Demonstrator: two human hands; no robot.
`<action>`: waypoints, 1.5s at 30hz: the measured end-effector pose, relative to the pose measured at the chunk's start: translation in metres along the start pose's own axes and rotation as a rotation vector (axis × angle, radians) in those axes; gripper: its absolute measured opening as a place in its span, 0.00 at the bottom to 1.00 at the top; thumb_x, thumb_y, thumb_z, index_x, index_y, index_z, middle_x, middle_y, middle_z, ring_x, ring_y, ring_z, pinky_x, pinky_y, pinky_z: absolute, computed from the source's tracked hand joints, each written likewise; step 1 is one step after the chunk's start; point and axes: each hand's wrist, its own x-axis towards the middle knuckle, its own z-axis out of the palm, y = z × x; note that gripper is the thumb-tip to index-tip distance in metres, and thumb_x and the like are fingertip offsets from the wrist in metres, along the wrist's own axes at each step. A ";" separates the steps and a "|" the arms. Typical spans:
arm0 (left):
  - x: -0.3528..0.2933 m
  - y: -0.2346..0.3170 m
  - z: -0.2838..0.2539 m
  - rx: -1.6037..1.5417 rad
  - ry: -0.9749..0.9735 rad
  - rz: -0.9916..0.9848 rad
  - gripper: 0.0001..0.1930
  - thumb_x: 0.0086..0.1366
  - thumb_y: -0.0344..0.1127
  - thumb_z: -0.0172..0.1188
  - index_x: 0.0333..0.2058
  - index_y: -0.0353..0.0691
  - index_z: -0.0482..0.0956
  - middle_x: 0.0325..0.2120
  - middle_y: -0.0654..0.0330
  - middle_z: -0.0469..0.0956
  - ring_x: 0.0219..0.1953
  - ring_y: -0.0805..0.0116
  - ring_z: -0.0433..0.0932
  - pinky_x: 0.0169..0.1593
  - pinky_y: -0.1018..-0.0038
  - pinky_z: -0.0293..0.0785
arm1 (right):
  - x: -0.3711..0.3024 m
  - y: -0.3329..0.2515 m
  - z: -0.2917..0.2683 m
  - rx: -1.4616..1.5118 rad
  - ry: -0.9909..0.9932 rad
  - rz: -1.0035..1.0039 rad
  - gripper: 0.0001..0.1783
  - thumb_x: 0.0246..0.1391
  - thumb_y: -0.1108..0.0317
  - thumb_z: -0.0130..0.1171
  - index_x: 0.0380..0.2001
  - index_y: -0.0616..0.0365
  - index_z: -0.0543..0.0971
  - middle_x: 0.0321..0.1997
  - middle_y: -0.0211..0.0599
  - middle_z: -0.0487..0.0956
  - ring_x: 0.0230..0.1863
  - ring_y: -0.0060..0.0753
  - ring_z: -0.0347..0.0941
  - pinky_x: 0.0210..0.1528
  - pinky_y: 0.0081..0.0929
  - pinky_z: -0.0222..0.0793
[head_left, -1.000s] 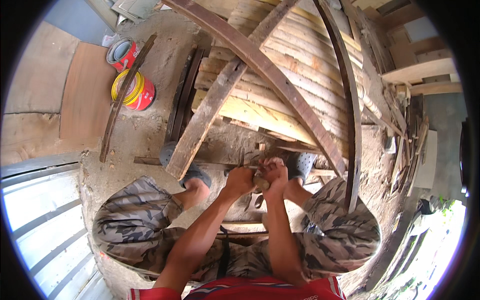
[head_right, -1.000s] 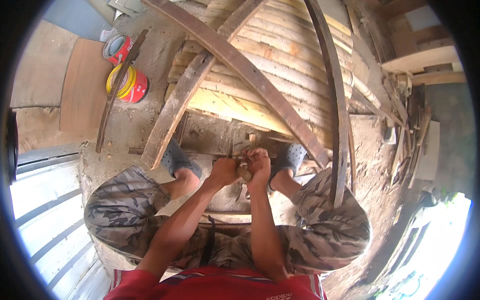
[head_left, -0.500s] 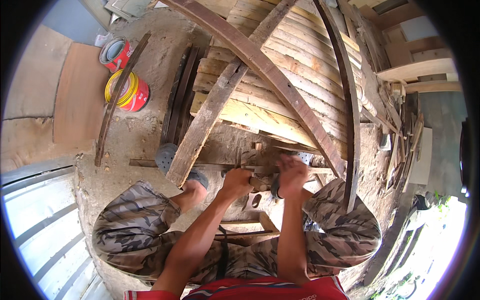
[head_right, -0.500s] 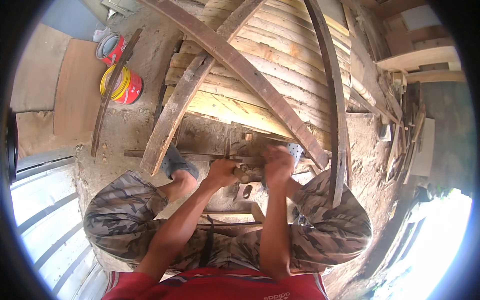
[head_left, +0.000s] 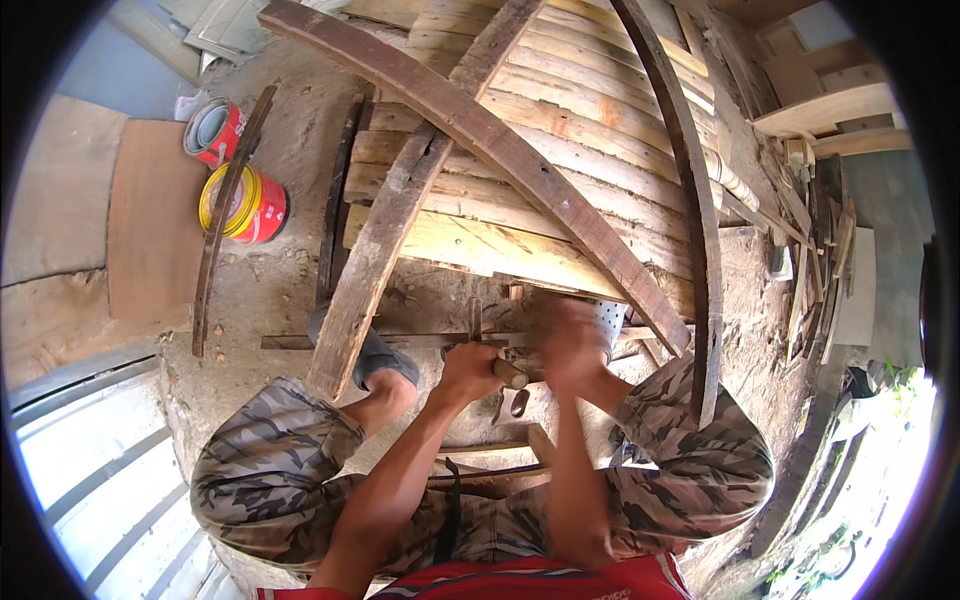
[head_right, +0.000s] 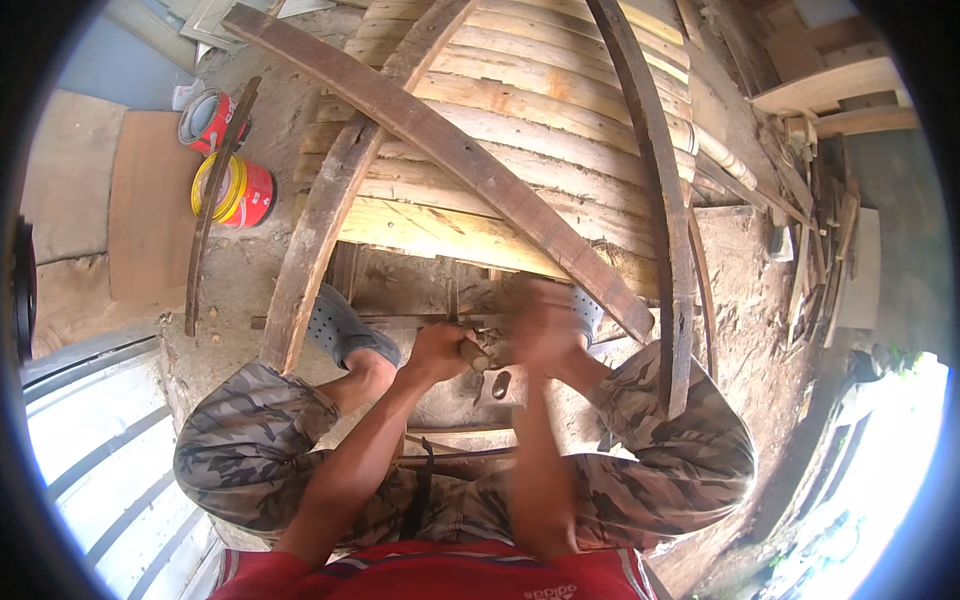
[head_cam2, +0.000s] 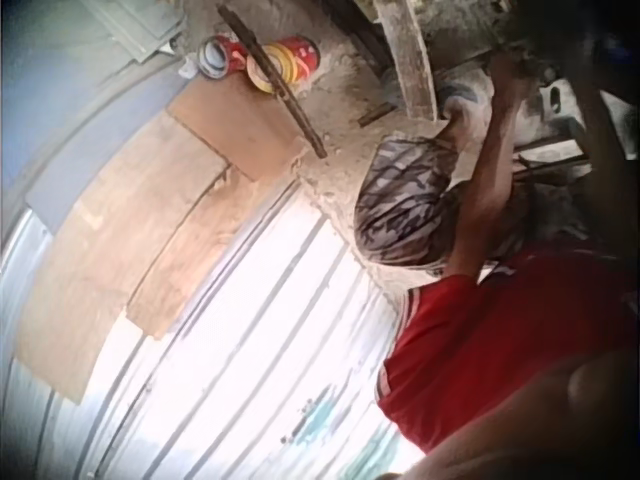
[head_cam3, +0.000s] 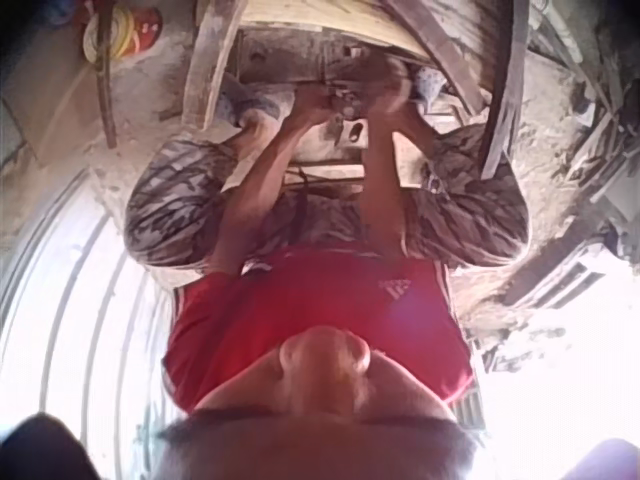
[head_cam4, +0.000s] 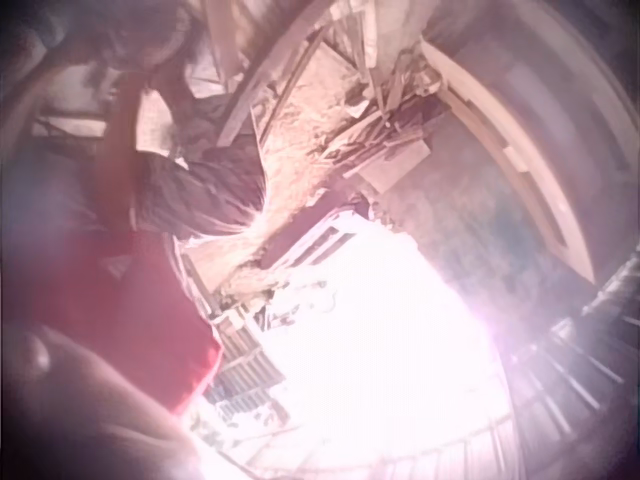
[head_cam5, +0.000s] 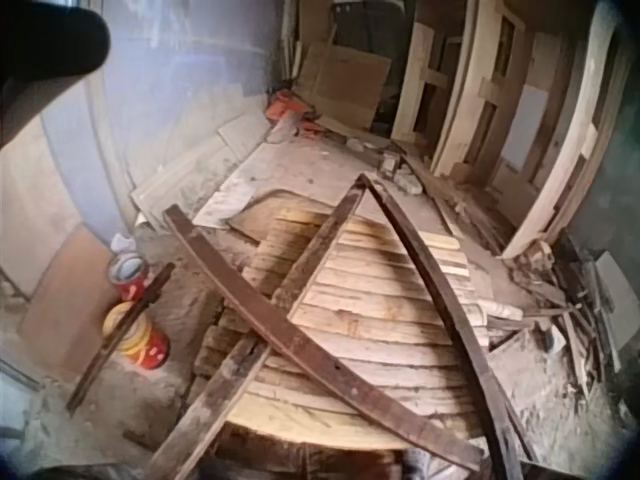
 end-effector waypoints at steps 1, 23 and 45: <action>0.004 0.008 0.001 0.041 -0.034 0.022 0.09 0.51 0.42 0.61 0.31 0.51 0.84 0.26 0.53 0.82 0.32 0.48 0.81 0.38 0.58 0.76 | 0.022 0.036 -0.013 -0.020 -0.269 -0.066 0.25 0.61 0.48 0.44 0.55 0.50 0.72 0.57 0.39 0.74 0.59 0.37 0.69 0.61 0.43 0.61; 0.002 0.004 -0.007 0.153 -0.142 0.037 0.10 0.51 0.42 0.58 0.31 0.52 0.85 0.28 0.54 0.83 0.33 0.51 0.82 0.39 0.59 0.78 | 0.004 0.062 -0.027 -0.172 -0.278 0.123 0.20 0.58 0.51 0.46 0.47 0.49 0.74 0.50 0.37 0.77 0.57 0.41 0.68 0.64 0.41 0.57; -0.010 -0.009 -0.022 -0.065 -0.134 -0.028 0.07 0.50 0.37 0.64 0.30 0.48 0.84 0.30 0.57 0.83 0.35 0.56 0.83 0.39 0.66 0.77 | 0.009 0.083 -0.043 -0.094 -0.403 -0.196 0.22 0.64 0.51 0.41 0.45 0.57 0.74 0.46 0.43 0.78 0.47 0.42 0.74 0.54 0.40 0.69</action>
